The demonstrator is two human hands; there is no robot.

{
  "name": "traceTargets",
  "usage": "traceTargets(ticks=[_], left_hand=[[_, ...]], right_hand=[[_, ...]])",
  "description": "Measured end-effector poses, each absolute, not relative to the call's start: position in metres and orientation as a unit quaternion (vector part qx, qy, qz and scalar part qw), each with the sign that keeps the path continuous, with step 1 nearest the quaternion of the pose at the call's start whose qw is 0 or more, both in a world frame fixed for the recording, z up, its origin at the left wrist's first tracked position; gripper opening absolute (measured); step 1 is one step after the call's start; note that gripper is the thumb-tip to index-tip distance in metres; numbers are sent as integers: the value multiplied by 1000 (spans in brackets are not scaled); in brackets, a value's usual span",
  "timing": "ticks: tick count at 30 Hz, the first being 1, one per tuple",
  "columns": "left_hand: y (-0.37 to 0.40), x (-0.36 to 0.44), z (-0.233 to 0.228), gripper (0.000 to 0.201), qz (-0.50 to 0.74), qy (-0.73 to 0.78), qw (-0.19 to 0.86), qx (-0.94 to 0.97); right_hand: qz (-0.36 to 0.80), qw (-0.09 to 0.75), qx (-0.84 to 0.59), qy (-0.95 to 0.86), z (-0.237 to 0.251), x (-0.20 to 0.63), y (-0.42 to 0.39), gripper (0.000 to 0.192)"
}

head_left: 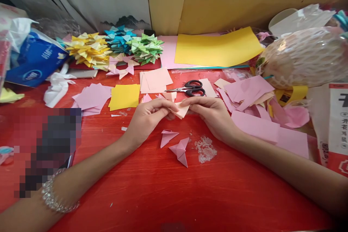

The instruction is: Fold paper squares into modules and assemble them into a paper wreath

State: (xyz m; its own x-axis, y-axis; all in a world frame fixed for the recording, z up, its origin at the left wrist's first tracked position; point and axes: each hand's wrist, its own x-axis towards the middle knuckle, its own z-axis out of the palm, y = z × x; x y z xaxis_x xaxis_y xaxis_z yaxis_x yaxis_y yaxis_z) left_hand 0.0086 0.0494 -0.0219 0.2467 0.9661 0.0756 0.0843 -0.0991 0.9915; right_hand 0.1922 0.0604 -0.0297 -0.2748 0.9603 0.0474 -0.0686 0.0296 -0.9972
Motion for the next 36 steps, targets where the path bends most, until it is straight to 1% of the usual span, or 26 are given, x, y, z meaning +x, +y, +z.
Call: traceTargets(ticks=[2,7,11,13,17,20,23,27,30,32,36], left_hand=[[47,9,-20,19,432,433,508,606],[46,11,-19,13,446,459,472,607],[47,13,-22,32,492,458,456,583],[47,13,-22,32,495,454,441,596],[43,12,-20,23,430,442,371,695],[42,11,-19,26,389,406,325,761],[41,12,-20,32,378,398,345,761],[42,14,-23,40,412,461,393,681],[43,14,-24,32,425,480,399,656],[43,13,-23,27,414,480,400,662],[41,13,-22,30,385,465,417,680]], right_hand=[[561,453,-402,-564,-29,193,60,22],[525,448,-406,-599,-26,193,58,22],[541,432,-402,-599,-25,191,56,12],[567,423,-392,-588,-26,190,56,10],[626,373,-359,-583,-27,187,54,22],[627,369,-347,-592,-26,187,54,23],[603,389,-345,-605,-25,188,54,18],[579,419,-347,-607,-25,188,55,13],[585,437,-356,-583,-24,188,54,12],[587,429,-366,-581,-23,188,54,12],[569,401,-378,-610,-23,189,55,15]])
